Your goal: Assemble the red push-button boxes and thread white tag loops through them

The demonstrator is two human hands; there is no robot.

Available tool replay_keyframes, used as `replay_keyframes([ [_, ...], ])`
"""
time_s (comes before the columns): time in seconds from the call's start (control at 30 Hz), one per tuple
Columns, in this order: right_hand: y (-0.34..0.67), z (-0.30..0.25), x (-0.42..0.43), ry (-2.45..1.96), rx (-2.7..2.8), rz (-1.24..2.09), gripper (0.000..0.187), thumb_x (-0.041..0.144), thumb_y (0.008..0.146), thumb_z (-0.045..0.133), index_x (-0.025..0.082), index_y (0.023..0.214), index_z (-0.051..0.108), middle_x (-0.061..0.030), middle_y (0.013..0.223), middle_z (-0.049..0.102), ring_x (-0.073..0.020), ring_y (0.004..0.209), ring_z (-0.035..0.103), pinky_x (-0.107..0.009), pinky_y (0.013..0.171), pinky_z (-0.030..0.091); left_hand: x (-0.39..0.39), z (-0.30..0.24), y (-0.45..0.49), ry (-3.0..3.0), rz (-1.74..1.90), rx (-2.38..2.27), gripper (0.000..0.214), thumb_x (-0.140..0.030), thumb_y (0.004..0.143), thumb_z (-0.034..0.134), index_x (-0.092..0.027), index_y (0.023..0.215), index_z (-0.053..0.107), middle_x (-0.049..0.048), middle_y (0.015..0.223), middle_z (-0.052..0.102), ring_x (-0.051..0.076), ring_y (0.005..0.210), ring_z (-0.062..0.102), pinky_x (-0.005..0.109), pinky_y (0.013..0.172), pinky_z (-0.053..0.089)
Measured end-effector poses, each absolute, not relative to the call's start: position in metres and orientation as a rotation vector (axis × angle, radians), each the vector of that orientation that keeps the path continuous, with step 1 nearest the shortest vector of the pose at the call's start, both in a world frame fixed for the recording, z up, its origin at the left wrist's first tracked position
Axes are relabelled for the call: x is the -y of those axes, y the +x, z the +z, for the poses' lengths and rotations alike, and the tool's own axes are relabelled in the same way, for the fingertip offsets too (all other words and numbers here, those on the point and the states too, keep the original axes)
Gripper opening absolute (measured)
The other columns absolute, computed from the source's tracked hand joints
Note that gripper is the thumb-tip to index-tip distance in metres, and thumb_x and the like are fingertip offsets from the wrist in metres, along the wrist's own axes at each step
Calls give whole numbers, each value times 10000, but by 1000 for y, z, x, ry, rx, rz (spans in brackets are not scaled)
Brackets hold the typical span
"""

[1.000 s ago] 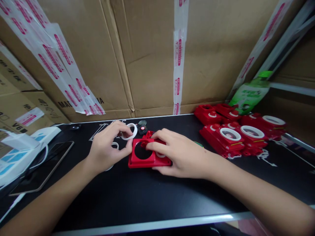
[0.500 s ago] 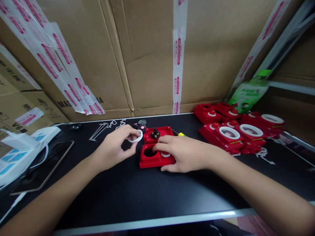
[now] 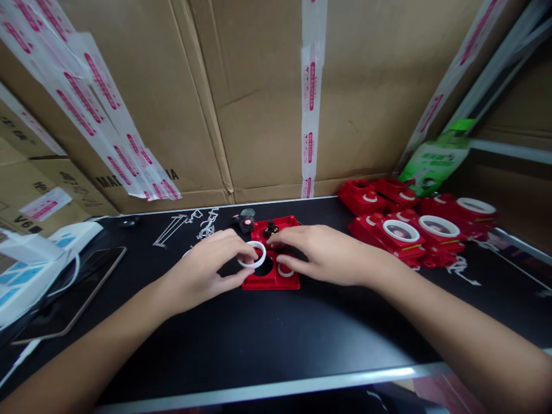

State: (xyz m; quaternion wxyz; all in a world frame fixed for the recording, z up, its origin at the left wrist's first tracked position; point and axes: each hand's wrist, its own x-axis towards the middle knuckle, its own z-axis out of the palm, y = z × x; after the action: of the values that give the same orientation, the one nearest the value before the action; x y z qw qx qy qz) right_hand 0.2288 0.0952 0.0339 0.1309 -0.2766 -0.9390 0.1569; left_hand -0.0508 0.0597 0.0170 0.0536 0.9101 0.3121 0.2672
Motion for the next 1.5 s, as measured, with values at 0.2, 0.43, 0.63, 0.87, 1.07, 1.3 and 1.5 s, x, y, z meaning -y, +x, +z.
replay_keyframes([
  [0.2,221,26,-92,-652,2587,611,383,307,1014,652,190,1376,610,-121,1322,695,-252,1162,677,-398,1017,544,-60,8,-45,2753,766,-900,76,-213,1024,662,-222,1097,680,40,982,718,185,891,658,319,813,547],
  [0.43,215,19,-90,-605,2596,664,335,274,982,686,197,1300,617,-104,1235,707,-244,1105,674,-393,975,553,-62,4,-47,2678,752,-896,124,-264,1009,694,-228,1128,689,64,1064,742,207,962,674,337,847,570],
  [0.63,215,15,-93,-652,2590,615,372,259,990,669,186,1348,600,-120,1267,695,-252,1115,673,-411,979,563,-73,7,-60,2641,700,-1010,356,-353,905,826,-241,1185,636,70,1171,694,243,1060,657,386,939,565],
  [0.87,216,14,-93,-632,2589,580,441,238,952,694,177,1377,589,-129,1283,696,-255,1129,677,-413,994,561,-75,4,-63,2514,574,-1105,447,-375,889,826,-258,1255,598,53,1214,669,231,1075,661,386,959,578],
  [1.07,213,19,-90,-669,2609,531,416,246,935,710,160,1333,627,-121,1205,697,-251,1079,673,-381,940,566,-70,2,-56,2553,550,-1109,426,-356,937,764,-253,1303,573,76,1302,650,257,1188,637,421,1036,544],
  [1.3,213,17,-91,-674,2583,522,465,273,924,733,128,1353,628,-133,1208,692,-264,1094,653,-399,963,556,-71,-1,-54,2528,559,-1109,457,-385,926,785,-255,1306,567,70,1331,653,258,1215,639,420,1070,520],
  [1.5,213,16,-92,-674,2597,529,402,304,932,729,125,1285,664,-123,1166,688,-260,1066,647,-400,948,556,-68,3,-53,2485,542,-1109,419,-389,918,790,-250,1265,601,61,1267,670,246,1153,652,402,1022,540],
])
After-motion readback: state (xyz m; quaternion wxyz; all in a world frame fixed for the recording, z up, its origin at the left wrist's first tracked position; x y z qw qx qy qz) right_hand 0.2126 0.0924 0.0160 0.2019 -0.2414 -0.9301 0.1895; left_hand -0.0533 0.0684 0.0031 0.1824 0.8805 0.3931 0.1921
